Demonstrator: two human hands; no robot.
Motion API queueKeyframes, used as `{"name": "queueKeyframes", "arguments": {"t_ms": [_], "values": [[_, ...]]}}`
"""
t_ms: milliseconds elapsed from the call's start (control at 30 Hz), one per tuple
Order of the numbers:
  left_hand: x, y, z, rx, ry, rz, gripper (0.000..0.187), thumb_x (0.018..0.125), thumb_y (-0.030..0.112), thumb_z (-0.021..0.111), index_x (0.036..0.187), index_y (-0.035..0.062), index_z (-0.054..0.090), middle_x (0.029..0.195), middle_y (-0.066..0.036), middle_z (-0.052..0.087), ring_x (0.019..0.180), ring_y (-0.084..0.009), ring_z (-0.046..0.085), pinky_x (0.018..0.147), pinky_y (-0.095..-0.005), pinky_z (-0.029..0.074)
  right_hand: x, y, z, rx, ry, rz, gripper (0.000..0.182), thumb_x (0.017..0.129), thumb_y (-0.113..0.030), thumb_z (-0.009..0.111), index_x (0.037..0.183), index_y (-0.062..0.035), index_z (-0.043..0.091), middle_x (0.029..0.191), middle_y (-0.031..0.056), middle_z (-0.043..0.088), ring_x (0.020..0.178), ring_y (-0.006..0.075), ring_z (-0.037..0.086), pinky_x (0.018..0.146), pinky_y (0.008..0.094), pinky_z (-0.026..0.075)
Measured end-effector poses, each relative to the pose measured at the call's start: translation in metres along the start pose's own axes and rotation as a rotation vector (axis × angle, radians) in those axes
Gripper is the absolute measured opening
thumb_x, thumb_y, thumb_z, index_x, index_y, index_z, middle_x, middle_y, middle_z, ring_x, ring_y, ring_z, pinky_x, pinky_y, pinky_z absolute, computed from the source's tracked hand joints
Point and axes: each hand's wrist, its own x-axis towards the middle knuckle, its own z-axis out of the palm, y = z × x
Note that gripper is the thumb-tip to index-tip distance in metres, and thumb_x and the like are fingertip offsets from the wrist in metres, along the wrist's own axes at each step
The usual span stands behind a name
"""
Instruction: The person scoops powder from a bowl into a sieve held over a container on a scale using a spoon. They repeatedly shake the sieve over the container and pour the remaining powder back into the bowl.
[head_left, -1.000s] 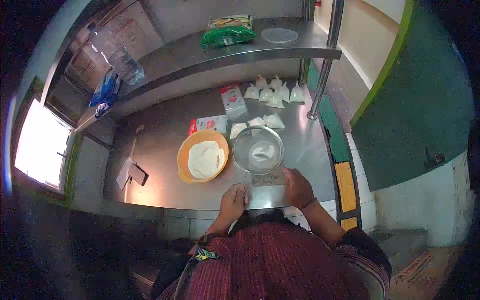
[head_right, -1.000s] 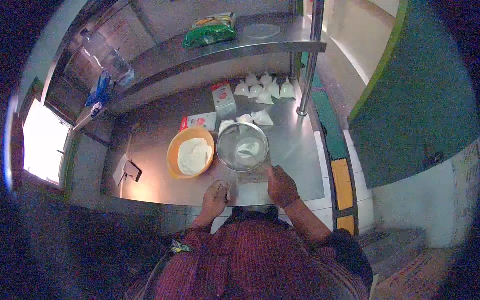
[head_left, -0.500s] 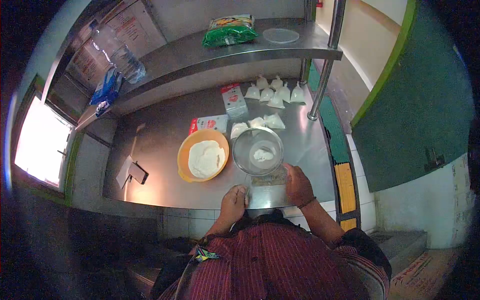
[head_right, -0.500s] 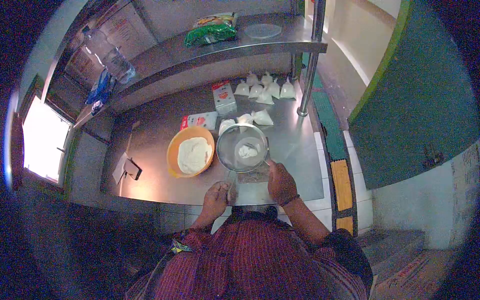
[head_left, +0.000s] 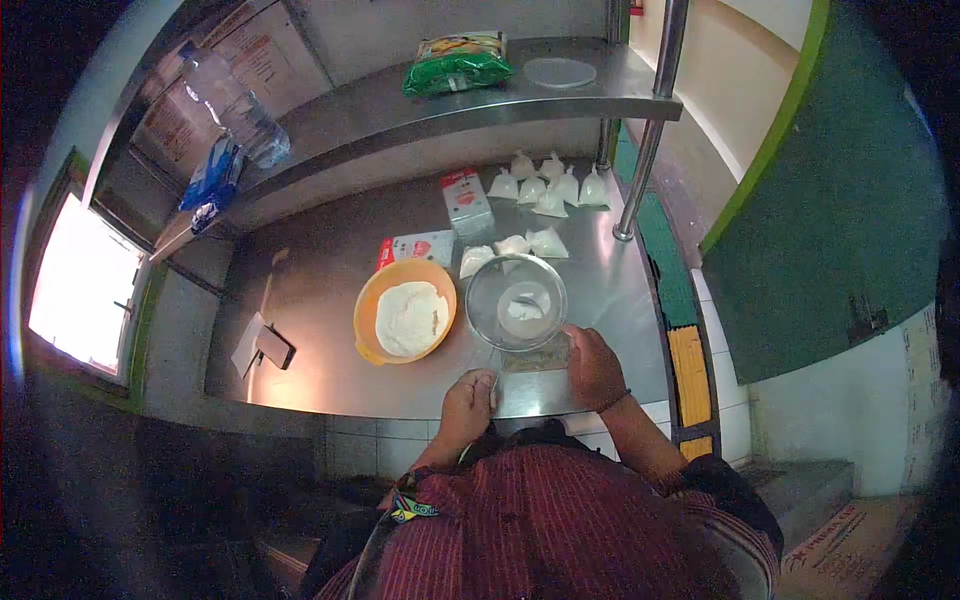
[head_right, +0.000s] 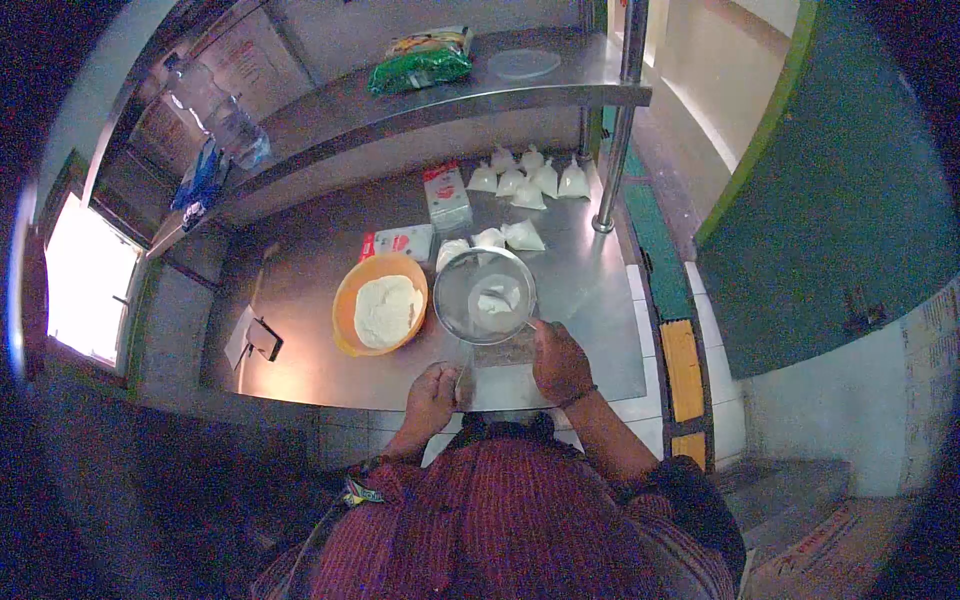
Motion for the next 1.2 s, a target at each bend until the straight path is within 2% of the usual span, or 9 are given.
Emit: {"name": "queueKeyframes", "arguments": {"t_ms": [67,200,367,500,567,667,900,1067,1200], "values": [[0.001,-0.006,0.0,-0.031,-0.04,-0.02,0.027,0.105,0.022,0.051,0.103,-0.0008,0.065,0.068,-0.004,0.059,0.061,-0.0146,0.056,0.06,-0.0317,0.048,0.001,-0.002,0.002,0.028,0.101,-0.041,0.032,0.097,-0.01,0.047,0.126,-0.0006,0.057,0.104,0.0239,0.063,0.097,0.0429,0.062,0.086,0.0511,0.051],[-0.004,0.001,0.001,-0.018,0.014,0.004,0.024,0.102,0.022,0.058,0.106,-0.0014,0.065,0.073,-0.005,0.064,0.064,-0.0154,0.059,0.063,-0.0317,0.05,0.004,0.003,0.003,-0.004,0.018,-0.048,0.033,0.097,-0.009,0.047,0.127,-0.0007,0.057,0.105,0.0245,0.063,0.098,0.0427,0.063,0.087,0.051,0.051],[-0.001,-0.022,0.004,0.038,0.09,0.095,0.029,0.097,0.025,0.066,0.111,-0.0004,0.066,0.082,-0.008,0.069,0.072,-0.0165,0.064,0.07,-0.0329,0.053,0.01,-0.009,-0.005,-0.03,0.105,-0.009,0.035,0.096,-0.008,0.048,0.129,-0.0003,0.054,0.112,0.0261,0.064,0.104,0.0428,0.063,0.089,0.0501,0.052],[0.001,-0.03,0.008,0.018,0.111,0.087,0.028,0.097,0.024,0.066,0.111,-0.0001,0.065,0.081,-0.008,0.069,0.071,-0.0159,0.063,0.068,-0.0332,0.052,0.013,-0.001,0.007,-0.094,0.067,0.073,0.035,0.097,-0.009,0.048,0.13,0.0002,0.053,0.112,0.026,0.064,0.102,0.0432,0.064,0.088,0.0505,0.053],[-0.001,-0.023,0.005,-0.041,0.045,-0.013,0.027,0.097,0.023,0.066,0.11,0.0,0.065,0.079,-0.007,0.067,0.069,-0.0147,0.061,0.066,-0.0326,0.051,0.009,-0.002,0.011,-0.06,-0.033,0.062,0.036,0.097,-0.009,0.048,0.131,0.0001,0.053,0.11,0.0255,0.064,0.1,0.0435,0.064,0.087,0.0507,0.053],[-0.002,-0.025,0.006,-0.034,0.059,0.037,0.026,0.097,0.023,0.066,0.109,-0.0001,0.065,0.076,-0.006,0.065,0.067,-0.0133,0.059,0.062,-0.0324,0.049,0.005,0.0,0.024,-0.053,-0.014,-0.035,0.036,0.098,-0.01,0.048,0.132,0.0,0.053,0.109,0.0253,0.065,0.099,0.0428,0.064,0.087,0.05,0.053],[0.0,-0.034,0.011,-0.11,0.046,0.0,0.025,0.097,0.023,0.065,0.107,0.0,0.065,0.075,-0.006,0.065,0.066,-0.0132,0.059,0.063,-0.0324,0.05,0.015,0.004,0.015,-0.067,0.072,-0.014,0.039,0.093,-0.012,0.053,0.131,-0.0028,0.052,0.108,0.0232,0.064,0.096,0.0421,0.065,0.083,0.0506,0.055],[0.002,-0.04,0.015,-0.104,0.059,0.026,0.024,0.097,0.024,0.066,0.104,0.001,0.066,0.074,-0.006,0.064,0.067,-0.0144,0.059,0.066,-0.0325,0.05,0.009,0.003,0.015,-0.037,-0.038,0.007,0.036,0.097,-0.008,0.046,0.131,-0.0004,0.054,0.11,0.0249,0.065,0.102,0.041,0.064,0.09,0.0489,0.052],[0.003,-0.035,0.011,-0.176,-0.033,-0.035,0.025,0.097,0.024,0.066,0.107,0.0006,0.066,0.077,-0.007,0.066,0.068,-0.0157,0.06,0.066,-0.0327,0.051,0.01,0.0,0.009,-0.027,0.06,-0.017,0.035,0.098,-0.009,0.045,0.131,-0.0003,0.054,0.107,0.025,0.064,0.1,0.0415,0.064,0.089,0.0498,0.052]]}}
